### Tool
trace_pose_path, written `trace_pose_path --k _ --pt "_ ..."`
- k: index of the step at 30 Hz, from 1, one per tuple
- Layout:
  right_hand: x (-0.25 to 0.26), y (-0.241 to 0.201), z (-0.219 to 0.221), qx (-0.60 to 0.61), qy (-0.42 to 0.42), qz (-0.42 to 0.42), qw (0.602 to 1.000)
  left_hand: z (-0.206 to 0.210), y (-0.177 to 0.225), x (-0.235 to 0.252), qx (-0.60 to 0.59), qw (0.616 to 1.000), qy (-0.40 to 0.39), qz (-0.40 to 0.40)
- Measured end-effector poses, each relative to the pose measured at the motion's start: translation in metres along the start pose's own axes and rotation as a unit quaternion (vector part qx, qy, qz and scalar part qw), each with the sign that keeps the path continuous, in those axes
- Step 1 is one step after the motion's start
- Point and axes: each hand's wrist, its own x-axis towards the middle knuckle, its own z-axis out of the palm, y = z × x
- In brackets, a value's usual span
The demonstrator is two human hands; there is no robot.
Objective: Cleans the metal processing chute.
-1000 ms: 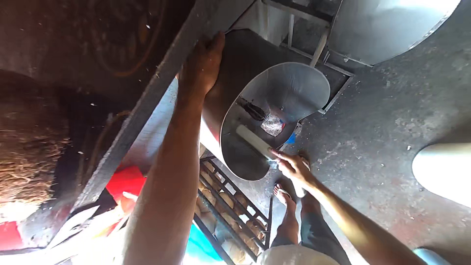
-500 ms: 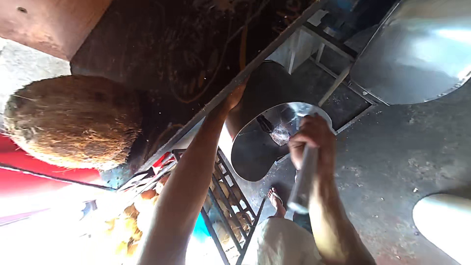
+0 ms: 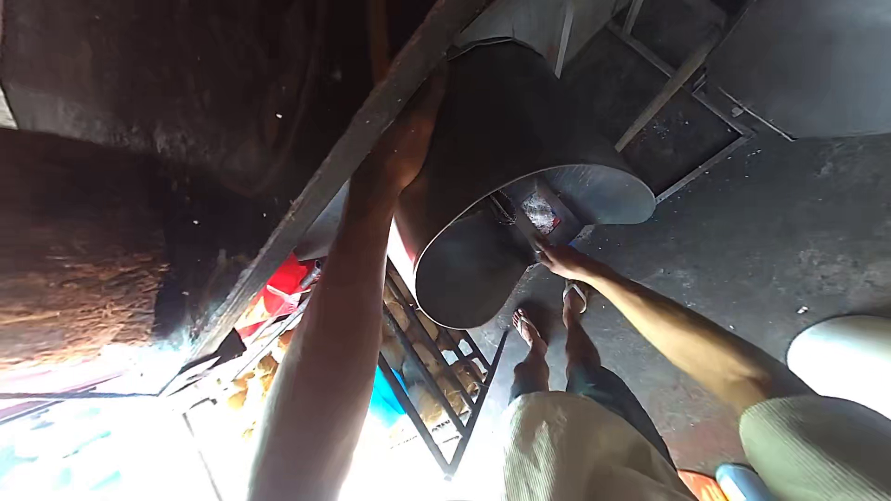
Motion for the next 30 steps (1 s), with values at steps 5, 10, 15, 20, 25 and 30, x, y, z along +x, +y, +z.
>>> trace_pose_path --k 5,10,15,20,25,30 --pt "-0.076 -0.053 0.007 0.187 0.029 -0.042 0.981 0.0 -0.003 0.0 -0.036 0.999 0.0 0.005" --pt "-0.078 -0.12 0.026 0.239 0.086 -0.2 0.946 -0.001 -0.002 0.002 0.011 1.0 -0.002 -0.008" --pt "-0.044 -0.154 0.019 0.19 0.089 -0.235 0.949 0.0 -0.005 0.002 0.035 0.999 0.0 -0.028" --pt "-0.037 -0.128 0.037 0.148 0.093 -0.131 0.976 0.002 -0.014 0.005 0.03 0.999 -0.004 -0.04" --pt "0.003 -0.036 0.055 0.164 0.156 0.053 0.973 0.0 -0.016 0.007 0.036 0.999 -0.005 -0.019" --pt "-0.043 -0.096 0.045 0.143 0.23 -0.096 0.958 0.0 -0.019 0.011 0.039 0.999 -0.004 -0.009"
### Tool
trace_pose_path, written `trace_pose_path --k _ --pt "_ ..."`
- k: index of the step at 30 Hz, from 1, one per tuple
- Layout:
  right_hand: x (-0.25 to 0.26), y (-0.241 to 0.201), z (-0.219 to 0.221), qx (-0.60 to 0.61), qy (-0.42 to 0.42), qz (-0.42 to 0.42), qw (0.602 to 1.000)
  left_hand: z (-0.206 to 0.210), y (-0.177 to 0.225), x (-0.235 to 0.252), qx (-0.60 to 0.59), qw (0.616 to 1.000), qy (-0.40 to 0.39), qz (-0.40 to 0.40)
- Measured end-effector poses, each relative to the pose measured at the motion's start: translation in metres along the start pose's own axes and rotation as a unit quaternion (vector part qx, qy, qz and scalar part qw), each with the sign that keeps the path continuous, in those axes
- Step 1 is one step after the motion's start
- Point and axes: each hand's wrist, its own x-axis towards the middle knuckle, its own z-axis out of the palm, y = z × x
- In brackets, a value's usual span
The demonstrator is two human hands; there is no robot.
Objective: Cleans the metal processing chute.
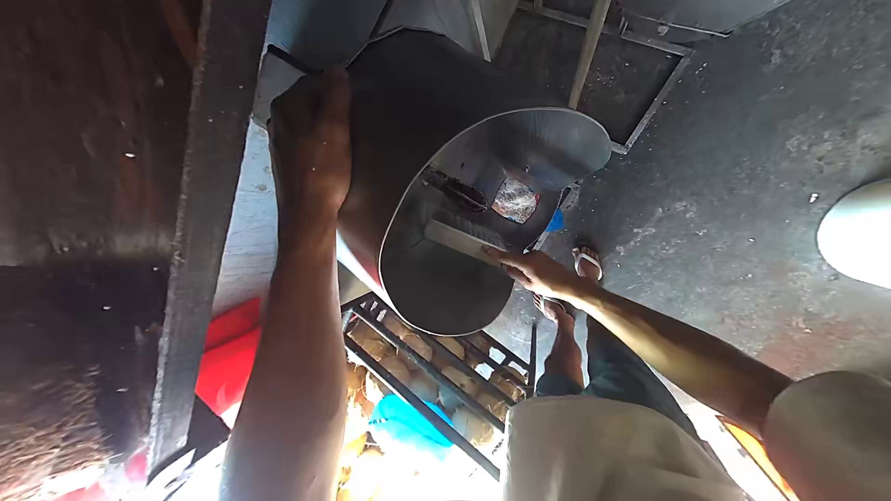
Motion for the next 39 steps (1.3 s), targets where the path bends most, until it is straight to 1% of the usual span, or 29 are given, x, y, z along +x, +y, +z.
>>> trace_pose_path --k 1,3,4,5,8,10,12,13,15,16,17,18,19,20,21,23,25,26,27,28,30,31,32,33,34,36,37,38,39 --pt "0.008 0.007 0.003 -0.011 0.012 0.021 1.0 0.0 -0.001 0.0 0.003 1.0 -0.001 0.002" --pt "0.02 0.041 0.015 -0.029 0.054 0.073 0.995 0.0 0.001 -0.002 0.007 1.0 -0.004 0.002" --pt "0.021 0.047 0.019 -0.021 0.07 0.092 0.993 -0.001 0.002 -0.002 0.002 1.0 -0.002 0.002" --pt "0.019 0.044 0.019 -0.002 0.081 0.092 0.992 -0.002 0.001 -0.001 -0.006 1.0 0.003 0.004" --pt "0.017 0.026 0.022 0.047 0.092 0.033 0.994 0.002 -0.003 0.001 -0.021 1.0 0.013 0.015" --pt "0.024 0.043 0.034 0.076 0.09 0.076 0.99 0.002 -0.004 -0.003 -0.017 1.0 0.008 0.012" --pt "0.034 0.055 0.034 0.137 0.139 0.133 0.972 -0.003 -0.006 -0.004 -0.022 0.999 0.013 0.021" --pt "0.031 0.045 0.033 0.186 0.166 0.145 0.957 -0.003 -0.009 -0.006 -0.036 0.999 0.012 0.022" --pt "0.028 0.008 0.024 0.293 0.204 0.13 0.925 0.001 -0.009 -0.005 -0.079 0.997 0.008 0.023" --pt "0.033 -0.001 0.022 0.339 0.201 0.13 0.91 0.003 -0.005 -0.005 -0.094 0.995 0.008 0.021" --pt "0.039 0.001 0.023 0.381 0.185 0.15 0.893 0.004 -0.002 -0.006 -0.102 0.994 0.008 0.021" --pt "0.048 0.013 0.024 0.43 0.17 0.185 0.867 0.004 0.001 -0.005 -0.107 0.994 0.011 0.02" --pt "0.057 0.03 0.027 0.488 0.17 0.222 0.827 0.003 0.004 -0.004 -0.106 0.994 0.014 0.018" --pt "0.06 0.042 0.028 0.544 0.18 0.244 0.782 0.003 0.005 -0.004 -0.103 0.994 0.017 0.014" --pt "0.054 0.038 0.024 0.606 0.182 0.258 0.731 0.001 0.005 -0.004 -0.102 0.995 0.013 0.011" --pt "0.034 0.0 -0.007 0.751 0.155 0.236 0.597 0.005 0.006 0.0 -0.126 0.992 0.008 0.014" --pt "0.023 -0.052 -0.01 0.854 0.104 0.213 0.464 0.003 0.008 -0.003 -0.133 0.991 0.005 0.016" --pt "0.035 -0.067 -0.004 0.874 0.103 0.221 0.421 0.003 0.012 -0.004 -0.137 0.99 0.006 0.018" --pt "0.057 -0.068 0.004 0.869 0.126 0.242 0.413 0.006 0.016 -0.004 -0.147 0.989 0.007 0.022" --pt "0.083 -0.057 0.014 0.845 0.167 0.264 0.434 0.007 0.019 -0.005 -0.151 0.988 0.009 0.022" --pt "0.134 -0.004 0.03 0.764 0.255 0.311 0.504 0.009 0.025 -0.004 -0.146 0.989 0.01 0.025" --pt "0.144 0.027 0.036 0.73 0.297 0.327 0.521 0.011 0.026 -0.004 -0.145 0.989 0.013 0.023" --pt "0.141 0.047 0.046 0.713 0.325 0.325 0.529 0.01 0.026 -0.007 -0.144 0.989 0.015 0.02" --pt "0.13 0.048 0.051 0.711 0.341 0.311 0.53 0.006 0.026 -0.006 -0.14 0.99 0.01 0.021" --pt "0.114 0.037 0.045 0.717 0.345 0.288 0.532 0.005 0.027 -0.004 -0.141 0.99 0.003 0.021" --pt "0.089 0.007 0.011 0.747 0.307 0.226 0.545 0.014 0.027 0.001 -0.148 0.989 0.003 0.023" --pt "0.09 -0.01 0.003 0.766 0.277 0.205 0.543 0.015 0.029 -0.002 -0.145 0.989 0.007 0.015" --pt "0.099 -0.019 0.004 0.774 0.258 0.206 0.54 0.012 0.033 -0.007 -0.132 0.991 0.011 0.008" --pt "0.114 -0.015 0.008 0.771 0.265 0.223 0.535 0.012 0.037 -0.01 -0.123 0.992 0.013 0.009"
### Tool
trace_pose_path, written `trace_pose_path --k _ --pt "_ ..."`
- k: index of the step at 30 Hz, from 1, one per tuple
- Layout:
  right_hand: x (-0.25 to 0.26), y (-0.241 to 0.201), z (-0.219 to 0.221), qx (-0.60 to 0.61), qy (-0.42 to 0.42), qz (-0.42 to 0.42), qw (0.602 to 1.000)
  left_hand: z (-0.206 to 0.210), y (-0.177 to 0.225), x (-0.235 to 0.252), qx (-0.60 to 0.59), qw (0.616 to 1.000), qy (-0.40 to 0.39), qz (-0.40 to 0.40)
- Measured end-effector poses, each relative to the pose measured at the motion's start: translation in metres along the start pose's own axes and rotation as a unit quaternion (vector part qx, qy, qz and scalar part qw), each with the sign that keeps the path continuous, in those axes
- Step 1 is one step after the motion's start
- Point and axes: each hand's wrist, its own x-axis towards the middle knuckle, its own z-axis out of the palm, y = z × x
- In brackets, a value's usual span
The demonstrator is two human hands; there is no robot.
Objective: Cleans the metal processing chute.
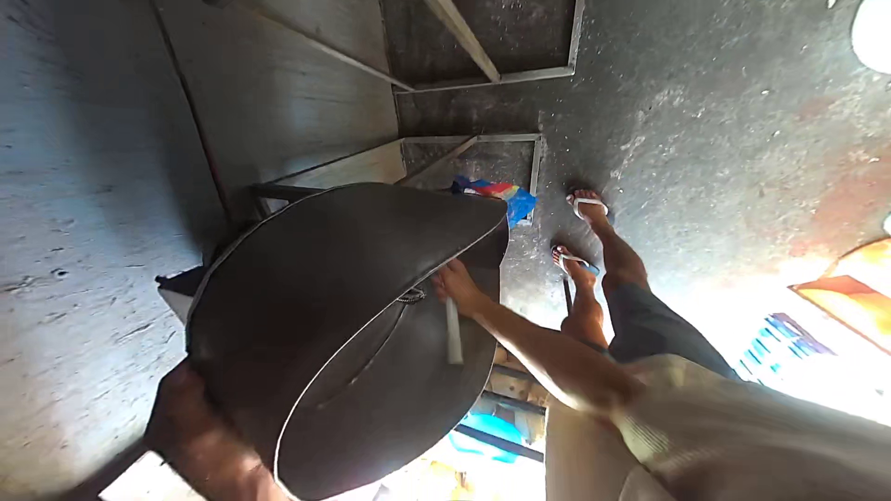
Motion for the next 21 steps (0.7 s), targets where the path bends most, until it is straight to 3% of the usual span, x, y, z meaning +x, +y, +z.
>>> trace_pose_path --k 2,4,8,11,13,15,18,21 --pt "0.04 0.0 -0.009 0.027 0.073 -0.013 0.997 0.001 -0.003 0.002 0.0 1.0 0.004 0.017" --pt "0.033 -0.013 -0.025 0.09 0.09 0.012 0.992 -0.005 -0.007 0.006 0.002 1.0 -0.008 0.023" --pt "-0.028 -0.055 -0.015 0.261 -0.029 0.036 0.964 -0.01 -0.016 0.005 -0.019 1.0 -0.008 0.005" --pt "0.037 -0.045 -0.007 0.315 0.02 -0.029 0.949 -0.009 -0.014 0.002 0.011 1.0 -0.008 0.003" --pt "0.078 -0.035 -0.026 0.308 0.081 -0.047 0.947 -0.009 -0.013 0.002 0.001 1.0 -0.011 0.006" --pt "0.06 -0.046 -0.047 0.272 0.101 0.002 0.957 -0.013 -0.019 0.002 -0.016 1.0 -0.017 -0.005" --pt "-0.012 -0.057 -0.056 0.213 -0.004 0.085 0.973 -0.018 -0.028 -0.001 -0.014 0.999 -0.001 -0.039" --pt "0.001 -0.027 -0.036 0.098 -0.053 0.096 0.989 -0.022 -0.042 0.005 0.009 1.0 -0.001 -0.018"
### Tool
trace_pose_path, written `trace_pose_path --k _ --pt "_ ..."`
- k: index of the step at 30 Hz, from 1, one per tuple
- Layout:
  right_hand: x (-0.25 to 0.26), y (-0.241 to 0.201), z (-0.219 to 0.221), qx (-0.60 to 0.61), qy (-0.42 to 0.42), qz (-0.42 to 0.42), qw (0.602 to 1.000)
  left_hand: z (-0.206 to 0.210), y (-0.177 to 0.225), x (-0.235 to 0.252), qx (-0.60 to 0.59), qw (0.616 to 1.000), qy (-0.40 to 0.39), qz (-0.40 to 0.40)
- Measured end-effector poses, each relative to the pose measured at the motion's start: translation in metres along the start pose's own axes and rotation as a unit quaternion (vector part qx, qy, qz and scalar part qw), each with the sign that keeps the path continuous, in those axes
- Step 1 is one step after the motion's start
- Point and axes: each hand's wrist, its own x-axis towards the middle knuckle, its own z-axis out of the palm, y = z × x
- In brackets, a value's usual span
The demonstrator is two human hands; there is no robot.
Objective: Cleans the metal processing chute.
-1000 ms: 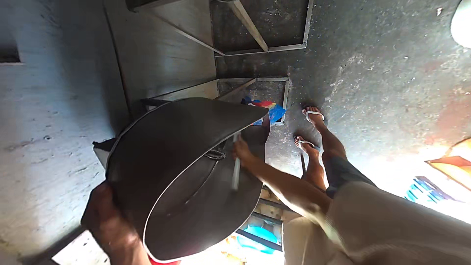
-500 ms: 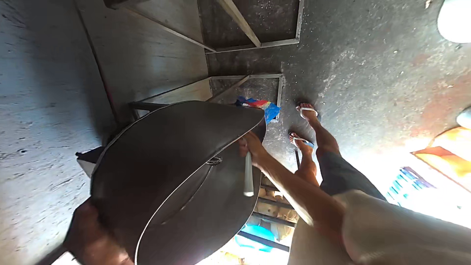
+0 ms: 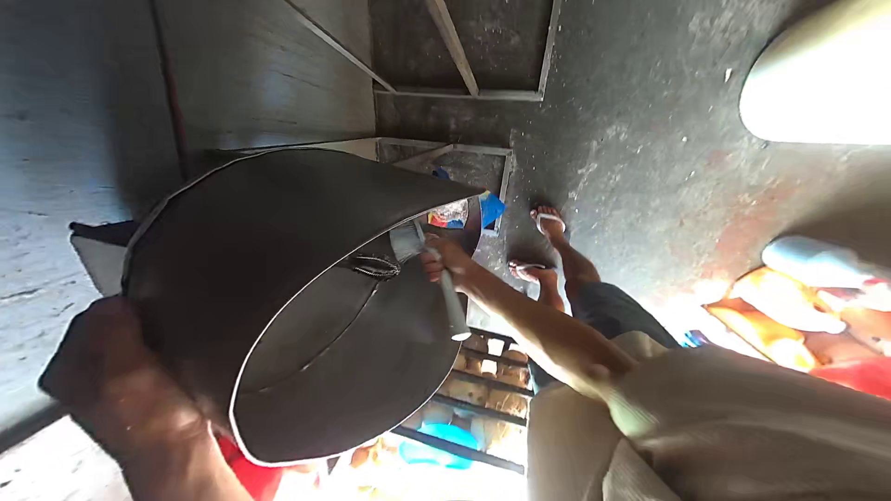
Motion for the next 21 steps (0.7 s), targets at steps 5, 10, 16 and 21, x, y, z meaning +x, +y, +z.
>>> trace_pose_path --k 5,10,16,21 --pt "0.007 -0.01 -0.017 -0.382 0.175 -0.058 0.906 0.002 0.012 0.004 0.085 0.996 0.001 0.032" --pt "-0.148 -0.064 0.037 -0.92 0.085 -0.102 0.369 0.003 0.043 -0.011 0.075 0.997 -0.028 -0.02" --pt "-0.038 -0.079 0.002 -0.98 0.118 -0.084 0.136 0.014 0.013 -0.014 0.061 0.997 -0.018 0.045" --pt "-0.047 -0.063 0.067 -0.996 0.052 -0.018 0.065 0.085 -0.085 0.079 0.148 0.964 0.008 0.221"
